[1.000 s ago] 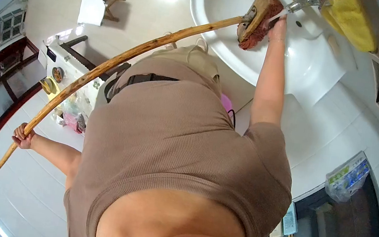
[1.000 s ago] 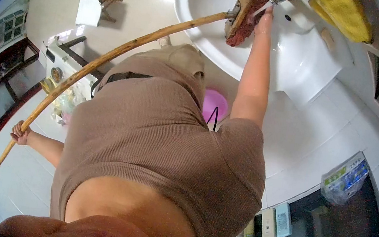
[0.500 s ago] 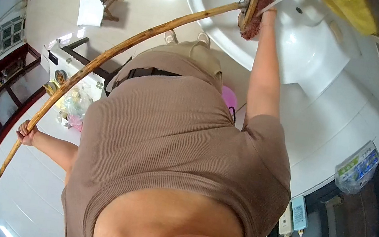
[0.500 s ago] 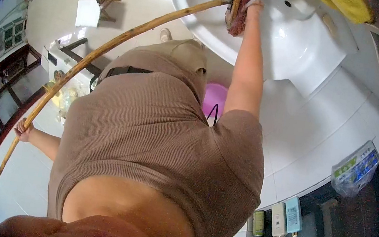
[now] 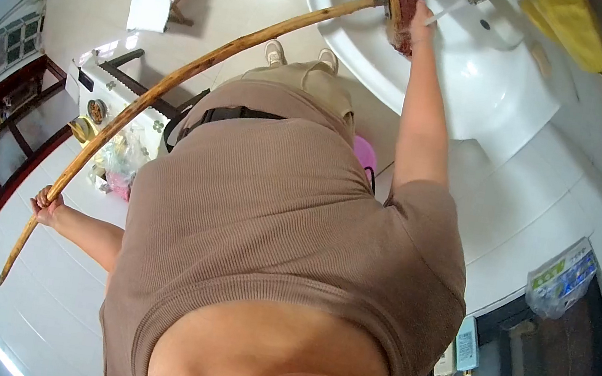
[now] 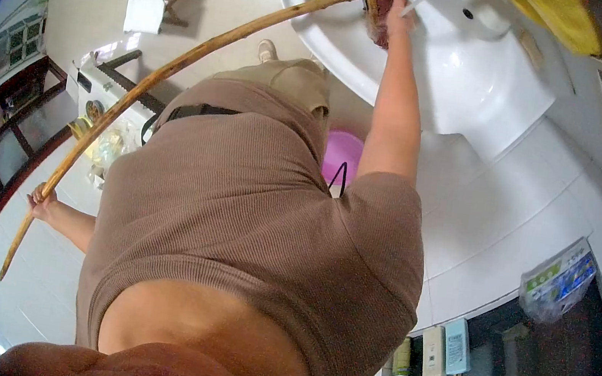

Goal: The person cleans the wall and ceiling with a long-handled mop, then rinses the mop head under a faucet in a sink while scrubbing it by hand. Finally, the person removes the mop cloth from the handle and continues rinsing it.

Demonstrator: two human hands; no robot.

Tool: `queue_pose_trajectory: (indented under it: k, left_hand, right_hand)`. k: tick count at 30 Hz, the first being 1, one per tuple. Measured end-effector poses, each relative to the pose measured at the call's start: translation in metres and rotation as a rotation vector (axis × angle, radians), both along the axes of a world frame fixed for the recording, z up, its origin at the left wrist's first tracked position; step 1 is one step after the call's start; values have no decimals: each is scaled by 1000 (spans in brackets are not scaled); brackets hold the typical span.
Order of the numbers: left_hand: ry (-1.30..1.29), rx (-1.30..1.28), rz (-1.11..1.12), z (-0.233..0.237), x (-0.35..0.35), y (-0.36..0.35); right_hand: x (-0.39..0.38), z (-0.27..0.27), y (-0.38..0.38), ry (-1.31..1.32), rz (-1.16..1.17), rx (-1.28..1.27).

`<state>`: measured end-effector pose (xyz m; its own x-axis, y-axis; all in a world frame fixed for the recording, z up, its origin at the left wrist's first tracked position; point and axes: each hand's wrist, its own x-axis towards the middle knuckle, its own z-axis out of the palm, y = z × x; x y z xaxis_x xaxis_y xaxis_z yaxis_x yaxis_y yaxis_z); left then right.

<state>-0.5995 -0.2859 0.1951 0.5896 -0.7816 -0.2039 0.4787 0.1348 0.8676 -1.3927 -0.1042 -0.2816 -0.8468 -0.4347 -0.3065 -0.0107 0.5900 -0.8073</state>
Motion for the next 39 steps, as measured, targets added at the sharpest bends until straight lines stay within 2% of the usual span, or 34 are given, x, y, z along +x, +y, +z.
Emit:
queue_pose_trajectory:
  k: [1,3,4,6,7,8,9,10,12,13,15,16,17,18,19,21,23,24,25,27,28,29,31,33,34,35,37,39]
  left_hand:
    - [-1,3,4,-1,2,1]
    - [-10,46,67,-4,7,6]
    - [-9,47,69,-5,11,8]
    - [-18,71,50,-5,20,12]
    - [-15,74,50,-3,15,15]
    - [-11,83,45,3,4,18]
    - [-6,90,39,9,-3,19]
    - [-18,91,63,15,-2,16]
    - [9,71,18,23,2,12]
    - [33,49,-27,28,0,13]
    - [-42,61,-13,29,-5,9]
    - [-33,91,2,28,-2,3]
    - [-24,123,14,28,1,-3]
    - [-13,131,23,26,6,-8]
    - [-15,134,20,24,15,-11]
    - [5,142,-23,22,27,-16]
    - [-11,132,-20,21,14,-14]
    - [-22,115,-14,22,5,-14]
    - [-22,118,-20,22,-1,-16]
    - [48,-184,-38,28,-13,-19]
    - [51,-188,-153,32,-32,-14]
    - [-104,-263,-15,27,-107,-3]
    - [-258,-277,-403,13,-131,2]
    - [-193,-238,-585,-34,-139,-6]
    - [-87,-209,-571,-60,-157,-9]
    - [19,-178,-561,-85,-174,-15]
    - [161,-108,-153,-133,-160,-49]
    - [29,225,24,-149,-159,-68]
  right_hand:
    - [2,12,6,-1,4,3]
    - [5,39,24,-314,-125,-33]
    - [-3,22,36,-312,-124,-32]
    - [-20,-24,68,-421,202,325]
    - [-15,2,67,-419,202,328]
    - [-2,60,62,-745,72,381]
    - [6,92,59,-1068,-66,425]
    - [6,82,63,-1066,-66,427]
    - [6,42,69,-1232,-130,96]
    - [5,32,62,-1232,-122,97]
    - [10,14,49,-1039,-269,-252]
    - [25,87,30,-1125,-398,-444]
    - [20,66,32,-1128,-401,-444]
    - [11,31,34,-1192,-391,-562]
    - [9,28,33,-1252,-376,-683]
    - [11,32,23,-1162,-390,-603]
    - [17,42,18,-889,-470,-583]
    - [17,43,17,-875,-589,-595]
    - [17,47,16,-872,-595,-596]
    - [19,55,14,-697,-627,-552]
    - [16,48,13,-695,-630,-551]
    - [11,35,13,-677,-566,-570]
    - [4,19,22,-653,-505,-583]
    - [-3,11,24,-674,-464,-538]
    - [0,14,22,-671,-466,-545]
    - [8,24,21,-666,-561,-579]
    - [25,50,27,-653,-670,-612]
    - [30,78,26,-637,-615,-656]
